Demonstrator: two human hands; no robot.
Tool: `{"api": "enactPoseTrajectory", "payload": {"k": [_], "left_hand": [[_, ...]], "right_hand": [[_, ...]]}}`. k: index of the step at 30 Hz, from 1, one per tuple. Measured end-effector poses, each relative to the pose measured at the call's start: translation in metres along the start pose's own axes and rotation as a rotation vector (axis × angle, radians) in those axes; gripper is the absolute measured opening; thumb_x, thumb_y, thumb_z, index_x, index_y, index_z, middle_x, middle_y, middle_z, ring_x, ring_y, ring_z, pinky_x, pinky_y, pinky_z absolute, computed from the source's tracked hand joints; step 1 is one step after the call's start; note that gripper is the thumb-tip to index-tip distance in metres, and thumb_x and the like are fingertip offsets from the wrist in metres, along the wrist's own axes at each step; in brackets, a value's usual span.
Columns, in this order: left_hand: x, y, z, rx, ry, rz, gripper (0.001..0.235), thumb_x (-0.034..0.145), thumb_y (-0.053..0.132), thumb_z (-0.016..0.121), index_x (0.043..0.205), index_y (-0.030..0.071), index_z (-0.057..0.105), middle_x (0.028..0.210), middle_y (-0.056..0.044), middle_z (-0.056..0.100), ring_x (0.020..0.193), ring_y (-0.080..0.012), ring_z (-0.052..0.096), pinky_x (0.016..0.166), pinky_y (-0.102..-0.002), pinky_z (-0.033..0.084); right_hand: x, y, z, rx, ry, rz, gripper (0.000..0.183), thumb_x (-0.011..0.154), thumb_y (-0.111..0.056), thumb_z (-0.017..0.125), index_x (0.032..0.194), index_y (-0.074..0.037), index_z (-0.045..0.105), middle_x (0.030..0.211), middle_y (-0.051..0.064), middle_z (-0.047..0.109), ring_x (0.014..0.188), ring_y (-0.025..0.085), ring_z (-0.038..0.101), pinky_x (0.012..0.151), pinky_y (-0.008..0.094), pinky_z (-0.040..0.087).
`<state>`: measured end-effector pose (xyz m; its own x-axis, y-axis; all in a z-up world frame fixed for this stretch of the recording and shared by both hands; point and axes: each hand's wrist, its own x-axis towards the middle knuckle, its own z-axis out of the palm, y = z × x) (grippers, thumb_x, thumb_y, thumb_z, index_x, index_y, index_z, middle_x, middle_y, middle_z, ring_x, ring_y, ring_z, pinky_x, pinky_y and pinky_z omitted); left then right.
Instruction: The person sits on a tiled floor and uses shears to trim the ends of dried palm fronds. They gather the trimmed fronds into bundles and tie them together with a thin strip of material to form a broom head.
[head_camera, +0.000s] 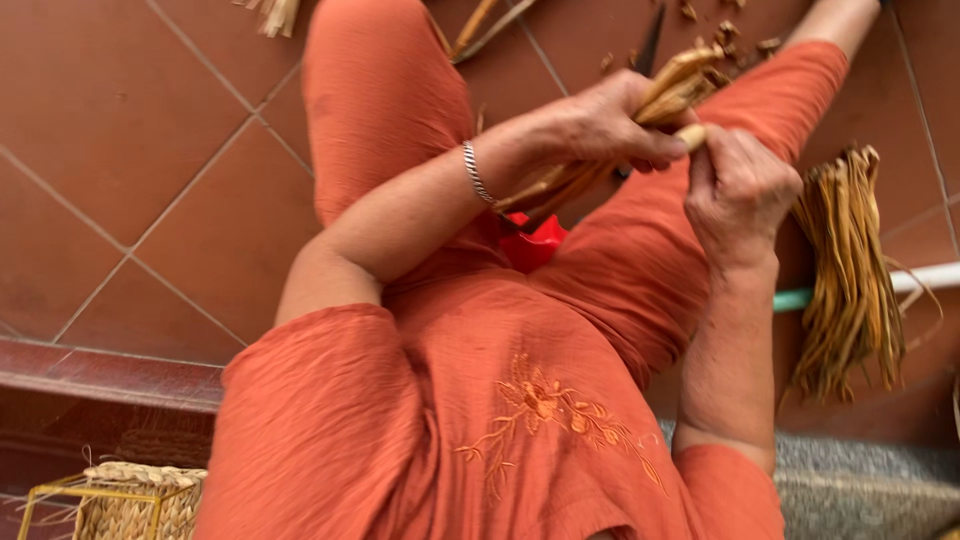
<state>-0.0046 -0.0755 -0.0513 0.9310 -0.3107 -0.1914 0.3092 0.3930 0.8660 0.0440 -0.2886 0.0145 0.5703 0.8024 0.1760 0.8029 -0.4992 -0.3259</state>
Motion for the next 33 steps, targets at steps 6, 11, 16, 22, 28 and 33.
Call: {"api": "enactPoseTrajectory", "payload": {"k": [6, 11, 16, 22, 28, 33], "left_hand": [[-0.010, 0.006, -0.001, 0.217, 0.118, 0.009, 0.024, 0.093, 0.027, 0.082, 0.104, 0.006, 0.080, 0.076, 0.000, 0.074, 0.068, -0.0056, 0.069, 0.061, -0.024, 0.060], [-0.013, 0.009, 0.002, 0.311, 0.206, 0.048, 0.025, 0.097, 0.025, 0.082, 0.089, 0.002, 0.079, 0.070, 0.000, 0.072, 0.061, -0.0049, 0.069, 0.053, -0.025, 0.058], [-0.013, 0.006, 0.003, 0.329, 0.239, 0.124, 0.019, 0.098, 0.018, 0.081, 0.089, 0.002, 0.079, 0.068, -0.001, 0.072, 0.060, -0.0055, 0.068, 0.053, -0.025, 0.057], [-0.011, -0.006, -0.007, 0.486, 0.327, 0.154, 0.011, 0.095, 0.015, 0.081, 0.095, 0.004, 0.078, 0.070, -0.001, 0.074, 0.059, -0.0057, 0.069, 0.052, -0.025, 0.058], [-0.004, -0.007, -0.010, 0.453, 0.342, 0.167, 0.014, 0.102, 0.016, 0.076, 0.110, 0.005, 0.076, 0.079, -0.002, 0.074, 0.066, -0.0075, 0.068, 0.056, -0.026, 0.056], [-0.016, 0.006, -0.004, 0.064, 0.212, -0.078, 0.024, 0.098, 0.024, 0.066, 0.118, 0.011, 0.070, 0.088, 0.001, 0.076, 0.071, -0.0075, 0.072, 0.064, -0.027, 0.065]], "right_hand": [[0.010, 0.001, 0.008, -0.075, -0.007, -0.047, 0.010, 0.110, -0.010, 0.074, 0.100, -0.008, 0.074, 0.075, -0.002, 0.064, 0.061, 0.011, 0.057, 0.057, 0.028, 0.046], [0.012, 0.002, 0.013, -0.111, 0.000, -0.096, 0.010, 0.108, -0.011, 0.070, 0.098, -0.009, 0.072, 0.073, -0.003, 0.064, 0.066, 0.008, 0.058, 0.059, 0.026, 0.045], [0.015, 0.003, 0.017, -0.103, 0.015, -0.114, 0.013, 0.109, -0.012, 0.074, 0.096, -0.010, 0.073, 0.071, -0.003, 0.062, 0.060, 0.008, 0.057, 0.053, 0.027, 0.042], [0.024, -0.006, 0.020, -0.053, -0.001, -0.067, 0.012, 0.108, -0.012, 0.074, 0.096, -0.009, 0.073, 0.077, -0.001, 0.067, 0.064, 0.010, 0.061, 0.054, 0.028, 0.044], [0.022, 0.017, -0.010, 0.531, 0.054, 0.189, 0.016, 0.102, -0.002, 0.074, 0.118, 0.001, 0.071, 0.099, 0.009, 0.072, 0.085, 0.016, 0.068, 0.073, 0.029, 0.057], [0.000, 0.042, -0.011, 1.416, 0.293, 0.687, 0.011, 0.101, -0.007, 0.078, 0.109, -0.001, 0.073, 0.090, 0.008, 0.072, 0.074, 0.013, 0.065, 0.065, 0.029, 0.055]]}}
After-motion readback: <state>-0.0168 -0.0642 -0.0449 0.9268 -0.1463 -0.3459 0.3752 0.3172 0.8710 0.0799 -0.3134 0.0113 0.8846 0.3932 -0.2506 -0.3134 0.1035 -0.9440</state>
